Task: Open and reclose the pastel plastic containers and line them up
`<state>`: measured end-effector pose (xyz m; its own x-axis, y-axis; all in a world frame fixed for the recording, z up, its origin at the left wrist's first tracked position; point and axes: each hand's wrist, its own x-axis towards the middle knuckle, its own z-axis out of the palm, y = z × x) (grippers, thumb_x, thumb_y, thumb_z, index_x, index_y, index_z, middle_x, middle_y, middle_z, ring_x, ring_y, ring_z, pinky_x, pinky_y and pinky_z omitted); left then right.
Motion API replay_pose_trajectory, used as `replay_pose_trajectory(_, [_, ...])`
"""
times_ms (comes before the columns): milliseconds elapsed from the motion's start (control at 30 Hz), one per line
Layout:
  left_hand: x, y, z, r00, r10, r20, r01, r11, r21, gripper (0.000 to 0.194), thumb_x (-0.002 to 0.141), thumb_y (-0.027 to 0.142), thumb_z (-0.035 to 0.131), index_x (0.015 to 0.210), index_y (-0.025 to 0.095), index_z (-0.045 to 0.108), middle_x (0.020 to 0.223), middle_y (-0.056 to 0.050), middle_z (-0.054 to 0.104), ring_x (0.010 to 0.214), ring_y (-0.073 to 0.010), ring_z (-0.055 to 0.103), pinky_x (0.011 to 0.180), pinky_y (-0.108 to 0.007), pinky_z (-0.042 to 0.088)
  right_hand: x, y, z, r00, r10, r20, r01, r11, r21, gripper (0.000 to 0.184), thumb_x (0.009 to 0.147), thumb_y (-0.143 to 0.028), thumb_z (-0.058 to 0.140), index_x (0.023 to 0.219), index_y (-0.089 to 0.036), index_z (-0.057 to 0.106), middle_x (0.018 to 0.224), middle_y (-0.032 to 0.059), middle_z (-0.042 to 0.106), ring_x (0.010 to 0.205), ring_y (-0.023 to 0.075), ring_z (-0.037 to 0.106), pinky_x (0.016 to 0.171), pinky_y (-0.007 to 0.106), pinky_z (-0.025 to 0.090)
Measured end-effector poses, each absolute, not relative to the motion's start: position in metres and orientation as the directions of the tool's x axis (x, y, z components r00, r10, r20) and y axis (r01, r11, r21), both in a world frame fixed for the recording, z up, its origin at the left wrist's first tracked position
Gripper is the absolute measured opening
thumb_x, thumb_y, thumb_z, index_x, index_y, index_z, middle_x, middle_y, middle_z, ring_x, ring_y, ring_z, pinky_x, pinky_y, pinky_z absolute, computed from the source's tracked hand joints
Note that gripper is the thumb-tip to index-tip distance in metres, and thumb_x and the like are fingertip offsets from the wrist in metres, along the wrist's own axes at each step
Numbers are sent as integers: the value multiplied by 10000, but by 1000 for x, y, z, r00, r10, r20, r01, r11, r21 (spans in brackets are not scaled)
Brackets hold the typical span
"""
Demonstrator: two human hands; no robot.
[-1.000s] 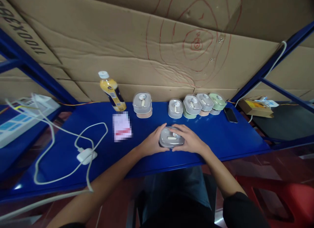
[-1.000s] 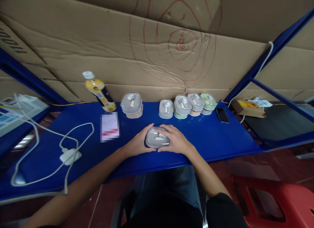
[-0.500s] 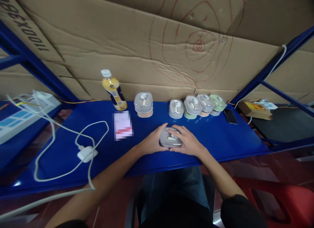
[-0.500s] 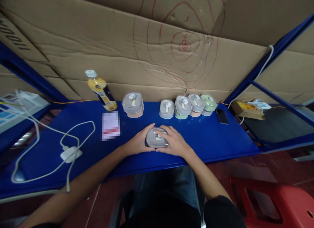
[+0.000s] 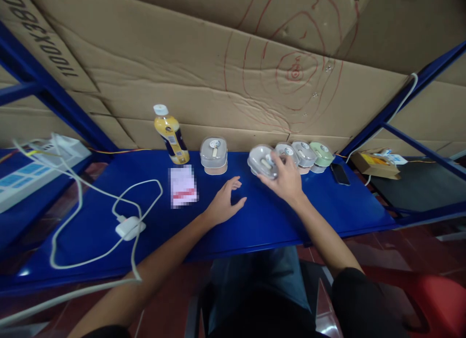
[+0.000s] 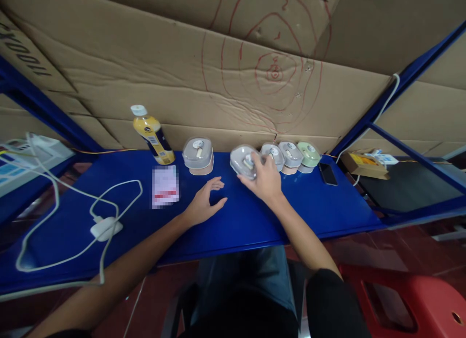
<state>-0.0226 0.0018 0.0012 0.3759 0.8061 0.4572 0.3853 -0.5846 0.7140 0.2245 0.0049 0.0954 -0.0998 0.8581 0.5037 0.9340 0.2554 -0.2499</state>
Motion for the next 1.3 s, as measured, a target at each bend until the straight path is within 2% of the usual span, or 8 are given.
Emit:
replay_pose_trajectory(167, [-22,2,3,412,799,438,387,-589,710,649,938,299,684,1506,202,386,1283,-128,649,1108,-256,694,1023,-511,593,188,68,108,92,877,471,987,-16,-161,794,933,-696,616,1432,-83,535,1266,295,566,1186,472,550,971,632,474])
replay_pose_trajectory(467, [-23,3,3,447,786,427,400,-603,690,604,943,302,676,1486,227,423,1264,-110,627,1081,-251,680,988,-486,597,174,92,88,109,875,472,994,-104,-36,720,970,-636,561,1242,28,619,1217,354,615,1217,490,521,1003,676,390])
replay_pose_trajectory(667, [-22,4,3,432,765,478,404,-638,655,509,940,300,656,1416,209,500,1232,-107,639,1036,-239,693,950,-450,604,141,95,102,-141,817,560,986,167,4,921,902,-586,731,1475,70,434,1549,402,404,1483,572,298,1148,742,280])
replay_pose_trajectory(833, [-24,2,17,216,754,620,438,-642,629,111,979,248,559,915,216,644,823,-9,650,710,-159,631,725,-318,551,96,105,102,-593,736,328,792,607,68,1017,820,-533,861,1592,-148,322,1733,259,194,1599,469,186,1255,645,229])
replay_pose_trajectory(967, [-29,0,28,25,731,682,474,-610,636,330,994,279,534,670,226,491,624,28,533,566,-132,523,609,-283,466,82,110,88,-653,698,293,752,643,144,899,847,-336,857,1570,-146,358,1688,242,341,1571,432,281,1248,590,290])
replay_pose_trajectory(1100, [-29,-1,31,44,724,688,482,-619,620,371,993,292,528,636,228,449,590,31,504,539,-125,498,576,-273,426,89,103,77,-688,658,306,719,676,163,652,965,-176,632,1567,-112,390,1683,222,380,1565,389,316,1259,556,292])
replay_pose_trajectory(1200, [-29,-2,33,38,684,729,454,-661,597,363,980,254,557,632,221,458,587,34,498,532,-119,487,562,-270,397,104,96,74,-718,611,334,675,727,121,578,991,-134,507,1561,-92,422,1668,223,415,1559,370,344,1267,583,287])
replay_pose_trajectory(1300, [-33,-2,34,-43,652,757,421,-675,606,365,952,238,610,617,210,467,575,37,494,521,-111,463,558,-269,381,130,83,76,-653,569,500,657,754,0,585,990,-216,521,1559,-102,442,1601,226,503,1513,379,420,1248,629,336])
